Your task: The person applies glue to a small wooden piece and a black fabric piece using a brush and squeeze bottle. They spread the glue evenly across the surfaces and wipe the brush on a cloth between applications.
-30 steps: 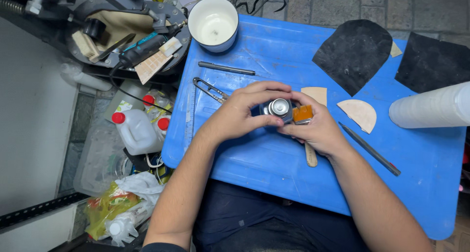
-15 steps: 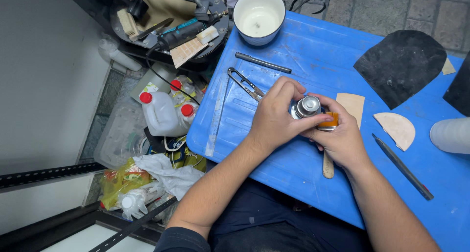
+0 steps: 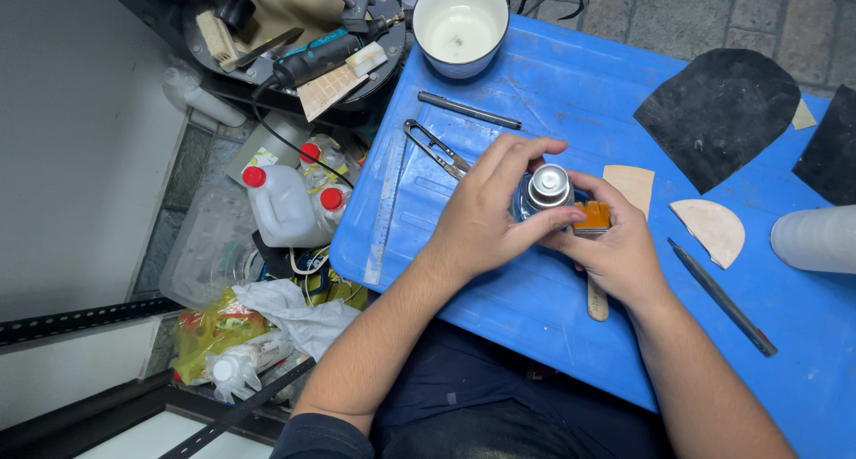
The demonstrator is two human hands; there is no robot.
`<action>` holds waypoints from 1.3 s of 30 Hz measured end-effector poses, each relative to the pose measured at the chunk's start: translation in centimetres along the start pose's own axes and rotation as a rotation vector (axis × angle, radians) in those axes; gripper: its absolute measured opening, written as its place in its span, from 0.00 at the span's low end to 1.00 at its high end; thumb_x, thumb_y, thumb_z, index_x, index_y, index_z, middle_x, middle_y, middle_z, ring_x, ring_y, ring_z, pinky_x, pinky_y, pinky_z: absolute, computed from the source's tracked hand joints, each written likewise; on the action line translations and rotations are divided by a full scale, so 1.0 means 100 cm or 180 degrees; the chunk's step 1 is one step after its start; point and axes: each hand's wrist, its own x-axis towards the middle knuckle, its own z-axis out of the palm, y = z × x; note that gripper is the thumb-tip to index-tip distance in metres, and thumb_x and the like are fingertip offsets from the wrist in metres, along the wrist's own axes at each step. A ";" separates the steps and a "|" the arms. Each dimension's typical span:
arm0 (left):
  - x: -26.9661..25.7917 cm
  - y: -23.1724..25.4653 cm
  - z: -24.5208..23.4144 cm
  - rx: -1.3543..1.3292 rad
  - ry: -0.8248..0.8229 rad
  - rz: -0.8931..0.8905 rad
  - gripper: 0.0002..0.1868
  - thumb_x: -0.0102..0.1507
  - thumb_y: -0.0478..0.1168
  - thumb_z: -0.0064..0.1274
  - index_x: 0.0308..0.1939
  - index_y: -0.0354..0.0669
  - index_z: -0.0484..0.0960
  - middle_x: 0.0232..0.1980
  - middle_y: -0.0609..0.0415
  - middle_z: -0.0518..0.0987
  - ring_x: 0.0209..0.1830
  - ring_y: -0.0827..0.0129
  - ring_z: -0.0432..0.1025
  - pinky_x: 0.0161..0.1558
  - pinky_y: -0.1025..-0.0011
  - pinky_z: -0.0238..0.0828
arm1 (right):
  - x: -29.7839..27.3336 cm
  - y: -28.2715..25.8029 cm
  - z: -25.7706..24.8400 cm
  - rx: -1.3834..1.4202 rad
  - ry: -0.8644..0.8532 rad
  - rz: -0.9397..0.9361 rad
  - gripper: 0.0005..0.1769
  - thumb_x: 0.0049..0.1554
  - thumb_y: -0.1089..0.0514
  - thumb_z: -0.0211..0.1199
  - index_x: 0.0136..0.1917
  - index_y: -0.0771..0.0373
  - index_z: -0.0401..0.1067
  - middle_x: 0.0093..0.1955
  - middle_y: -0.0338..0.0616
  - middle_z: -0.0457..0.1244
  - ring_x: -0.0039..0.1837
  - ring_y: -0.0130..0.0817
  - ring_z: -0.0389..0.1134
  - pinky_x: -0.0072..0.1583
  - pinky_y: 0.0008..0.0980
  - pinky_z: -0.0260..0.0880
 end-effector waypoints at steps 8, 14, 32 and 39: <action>0.006 0.002 -0.013 -0.0044 0.0396 0.0026 0.26 0.62 0.46 0.70 0.59 0.42 0.79 0.55 0.52 0.78 0.55 0.65 0.74 0.59 0.70 0.73 | 0.004 0.032 -0.029 0.0238 0.0026 -0.1053 0.31 0.52 0.71 0.62 0.64 0.60 0.52 0.63 0.46 0.58 0.52 0.27 0.62 0.53 0.27 0.68; 0.002 -0.007 -0.014 -0.0487 0.0564 -0.0257 0.25 0.64 0.44 0.68 0.63 0.43 0.78 0.55 0.56 0.78 0.53 0.73 0.75 0.58 0.72 0.74 | 0.003 0.036 -0.038 0.1189 -0.0146 -0.0957 0.20 0.59 0.76 0.50 0.61 0.60 0.54 0.62 0.49 0.57 0.54 0.30 0.66 0.53 0.31 0.72; -0.002 -0.066 0.005 -0.2451 0.0628 -0.0178 0.30 0.68 0.38 0.65 0.71 0.38 0.69 0.59 0.50 0.77 0.62 0.70 0.73 0.66 0.70 0.71 | -0.031 -0.057 -0.060 -0.1915 0.0061 -0.0755 0.22 0.53 0.63 0.72 0.61 0.64 0.76 0.47 0.46 0.72 0.46 0.26 0.74 0.47 0.24 0.73; -0.005 -0.066 0.003 -0.2442 0.0748 -0.0013 0.31 0.68 0.39 0.65 0.71 0.40 0.68 0.61 0.49 0.77 0.63 0.69 0.73 0.68 0.69 0.71 | -0.024 -0.045 -0.071 -0.0837 -0.0031 -0.0464 0.17 0.53 0.68 0.70 0.56 0.68 0.76 0.51 0.50 0.70 0.50 0.27 0.71 0.49 0.22 0.71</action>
